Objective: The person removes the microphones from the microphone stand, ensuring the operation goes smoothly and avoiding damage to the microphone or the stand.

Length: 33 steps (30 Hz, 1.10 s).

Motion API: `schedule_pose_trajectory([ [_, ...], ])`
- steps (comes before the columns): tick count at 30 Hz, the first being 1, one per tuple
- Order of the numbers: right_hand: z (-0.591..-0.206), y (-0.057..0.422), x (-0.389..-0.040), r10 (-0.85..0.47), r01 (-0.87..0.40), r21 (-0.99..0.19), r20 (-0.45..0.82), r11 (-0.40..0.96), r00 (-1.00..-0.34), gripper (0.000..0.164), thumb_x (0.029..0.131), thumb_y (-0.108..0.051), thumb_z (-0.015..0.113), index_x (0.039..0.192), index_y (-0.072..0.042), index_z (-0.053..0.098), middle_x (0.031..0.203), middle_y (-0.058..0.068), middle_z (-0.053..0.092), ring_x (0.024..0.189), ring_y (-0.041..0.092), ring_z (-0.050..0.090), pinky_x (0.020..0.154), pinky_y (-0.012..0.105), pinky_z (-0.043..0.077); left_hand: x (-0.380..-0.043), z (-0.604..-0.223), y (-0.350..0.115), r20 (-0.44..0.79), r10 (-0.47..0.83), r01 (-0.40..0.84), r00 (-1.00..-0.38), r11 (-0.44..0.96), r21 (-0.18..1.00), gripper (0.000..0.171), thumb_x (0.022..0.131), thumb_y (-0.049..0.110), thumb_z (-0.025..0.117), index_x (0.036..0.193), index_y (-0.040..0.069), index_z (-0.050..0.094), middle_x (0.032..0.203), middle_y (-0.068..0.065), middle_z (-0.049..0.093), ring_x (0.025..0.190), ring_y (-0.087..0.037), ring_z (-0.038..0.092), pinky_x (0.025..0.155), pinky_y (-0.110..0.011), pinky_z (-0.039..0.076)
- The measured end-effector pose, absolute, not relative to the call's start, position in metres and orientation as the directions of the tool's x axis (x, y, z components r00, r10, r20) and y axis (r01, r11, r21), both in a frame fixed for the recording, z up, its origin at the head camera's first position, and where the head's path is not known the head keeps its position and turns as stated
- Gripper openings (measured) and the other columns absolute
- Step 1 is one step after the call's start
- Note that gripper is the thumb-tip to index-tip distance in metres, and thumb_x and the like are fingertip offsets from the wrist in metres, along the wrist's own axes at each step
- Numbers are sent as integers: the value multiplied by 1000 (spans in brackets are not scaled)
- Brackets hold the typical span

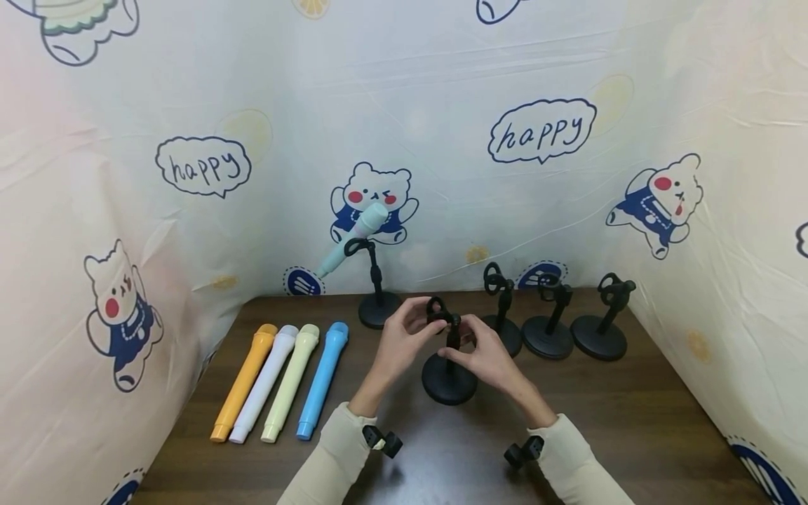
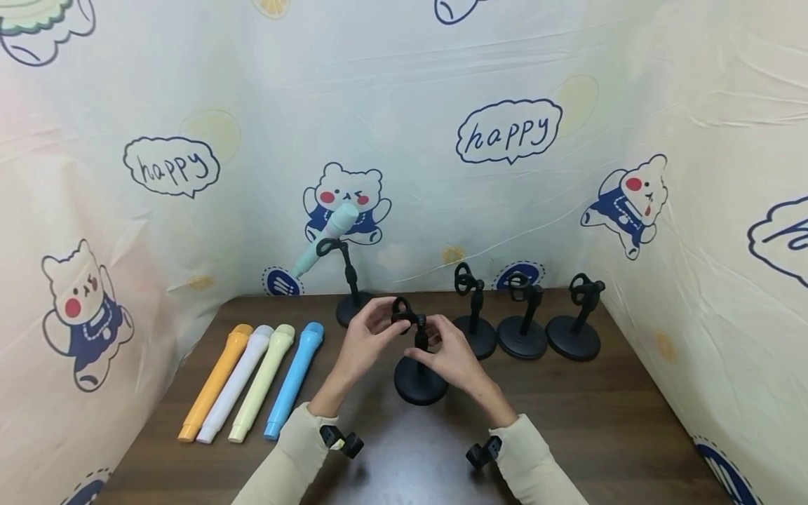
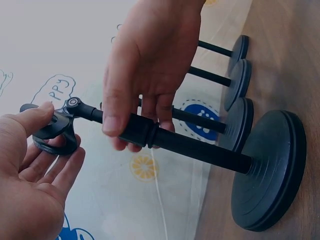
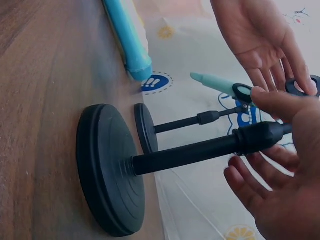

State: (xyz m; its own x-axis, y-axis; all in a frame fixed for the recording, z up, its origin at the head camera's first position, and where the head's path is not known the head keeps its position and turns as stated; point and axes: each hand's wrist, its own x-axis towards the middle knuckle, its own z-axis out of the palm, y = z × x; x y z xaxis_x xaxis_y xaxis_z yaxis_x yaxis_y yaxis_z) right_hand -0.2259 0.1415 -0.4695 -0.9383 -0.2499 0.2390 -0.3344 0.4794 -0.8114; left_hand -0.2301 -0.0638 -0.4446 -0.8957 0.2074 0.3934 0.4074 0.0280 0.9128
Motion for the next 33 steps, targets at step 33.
schedule_pose_trajectory([
  [33,-473,150,-227,-324,-417,-829,304,373,-896,32,98,-2,74,128,-11,69,119,8,77,114,30,73,104,60,56,-231,-460,-65,397,216,413,-892,36,910,42,98,15,78,138,13,63,135,-16,69,123,-24,71,104,-27,58],
])
